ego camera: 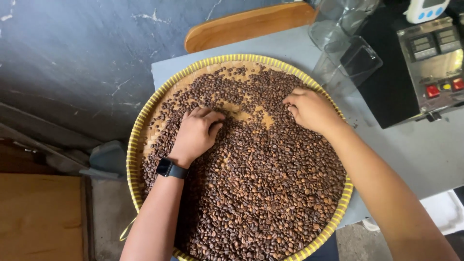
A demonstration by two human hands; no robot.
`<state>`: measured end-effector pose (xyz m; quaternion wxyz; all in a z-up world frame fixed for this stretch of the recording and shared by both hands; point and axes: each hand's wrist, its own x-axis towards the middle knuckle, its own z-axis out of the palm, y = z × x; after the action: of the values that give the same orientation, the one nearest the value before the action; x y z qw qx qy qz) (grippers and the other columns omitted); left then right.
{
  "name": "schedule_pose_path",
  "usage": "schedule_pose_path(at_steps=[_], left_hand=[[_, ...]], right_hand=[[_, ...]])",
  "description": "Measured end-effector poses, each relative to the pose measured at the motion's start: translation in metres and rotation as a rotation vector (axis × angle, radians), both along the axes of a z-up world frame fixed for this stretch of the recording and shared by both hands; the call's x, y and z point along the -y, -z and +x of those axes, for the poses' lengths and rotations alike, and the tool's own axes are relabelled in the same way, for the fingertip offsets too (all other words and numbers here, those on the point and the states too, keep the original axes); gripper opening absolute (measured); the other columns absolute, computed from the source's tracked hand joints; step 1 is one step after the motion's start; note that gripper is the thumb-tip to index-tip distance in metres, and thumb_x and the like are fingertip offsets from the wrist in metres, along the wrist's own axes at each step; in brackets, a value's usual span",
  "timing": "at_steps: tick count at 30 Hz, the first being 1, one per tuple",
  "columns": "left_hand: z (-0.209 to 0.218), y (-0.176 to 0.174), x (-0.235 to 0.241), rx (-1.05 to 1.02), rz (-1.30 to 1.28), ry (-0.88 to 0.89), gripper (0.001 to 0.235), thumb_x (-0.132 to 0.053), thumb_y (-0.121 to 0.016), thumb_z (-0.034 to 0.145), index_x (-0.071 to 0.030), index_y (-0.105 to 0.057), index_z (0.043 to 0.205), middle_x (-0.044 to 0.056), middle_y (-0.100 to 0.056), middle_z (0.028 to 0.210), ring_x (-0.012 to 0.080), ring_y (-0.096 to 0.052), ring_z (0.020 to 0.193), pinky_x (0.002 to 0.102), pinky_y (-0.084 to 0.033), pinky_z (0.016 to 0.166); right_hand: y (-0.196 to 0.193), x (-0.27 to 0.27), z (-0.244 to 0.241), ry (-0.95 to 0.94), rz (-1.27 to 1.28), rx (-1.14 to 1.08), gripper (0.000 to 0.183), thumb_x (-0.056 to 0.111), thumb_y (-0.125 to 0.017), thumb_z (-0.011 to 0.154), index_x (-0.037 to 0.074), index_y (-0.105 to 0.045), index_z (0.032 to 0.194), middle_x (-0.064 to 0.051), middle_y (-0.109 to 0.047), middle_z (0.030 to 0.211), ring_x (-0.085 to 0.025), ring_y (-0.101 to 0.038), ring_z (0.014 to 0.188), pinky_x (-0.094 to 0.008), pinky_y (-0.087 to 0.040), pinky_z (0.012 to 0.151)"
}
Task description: The person sorts roasted coffee beans in a large woven tray by hand, picking out defective beans and placing them into a clear container on the table. The person repeatedly spreads the beans to inspect them and continues the sorting process throughout the clip.
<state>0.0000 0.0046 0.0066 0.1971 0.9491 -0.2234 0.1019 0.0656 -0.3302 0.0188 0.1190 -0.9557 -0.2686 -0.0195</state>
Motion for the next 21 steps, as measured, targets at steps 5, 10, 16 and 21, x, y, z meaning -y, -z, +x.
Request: schedule_pose_path(at_steps=[5, 10, 16, 21], left_hand=[[0.003, 0.006, -0.002, 0.005, 0.006, 0.0, 0.02, -0.028, -0.066, 0.098, -0.017, -0.07, 0.115, 0.005, -0.066, 0.099, 0.0292, -0.065, 0.104, 0.047, -0.047, 0.094], [0.001, 0.003, -0.003, -0.008, -0.01, -0.007, 0.02, -0.027, -0.064, 0.1, -0.017, -0.07, 0.116, 0.005, -0.066, 0.098, 0.0289, -0.065, 0.103, 0.046, -0.047, 0.094], [0.002, 0.007, -0.003, -0.016, 0.01, -0.016, 0.023, -0.028, -0.065, 0.099, -0.018, -0.07, 0.119, 0.005, -0.066, 0.103, 0.0283, -0.065, 0.106, 0.045, -0.046, 0.094], [0.003, 0.008, -0.003, -0.039, 0.015, -0.018, 0.023, -0.029, -0.065, 0.098, -0.019, -0.07, 0.119, 0.005, -0.066, 0.106, 0.0293, -0.065, 0.108, 0.046, -0.047, 0.093]], right_hand=[[0.029, 0.009, 0.006, -0.004, -0.02, 0.073, 0.019, 0.017, -0.066, 0.093, 0.007, -0.075, 0.106, -0.013, -0.071, 0.101, -0.034, -0.072, 0.1, -0.043, -0.059, 0.088], [0.035, 0.011, 0.005, -0.055, 0.007, 0.099, 0.013, 0.018, -0.063, 0.095, 0.008, -0.07, 0.101, -0.011, -0.066, 0.099, -0.034, -0.071, 0.1, -0.042, -0.059, 0.087], [0.02, 0.003, -0.011, -0.051, 0.228, 0.072, 0.01, 0.011, -0.064, 0.094, 0.007, -0.067, 0.103, -0.014, -0.067, 0.091, -0.039, -0.071, 0.094, -0.048, -0.058, 0.082], [0.02, -0.002, -0.017, -0.098, 0.463, 0.017, 0.013, 0.007, -0.068, 0.09, 0.007, -0.069, 0.102, -0.016, -0.072, 0.085, -0.038, -0.072, 0.088, -0.047, -0.058, 0.077]])
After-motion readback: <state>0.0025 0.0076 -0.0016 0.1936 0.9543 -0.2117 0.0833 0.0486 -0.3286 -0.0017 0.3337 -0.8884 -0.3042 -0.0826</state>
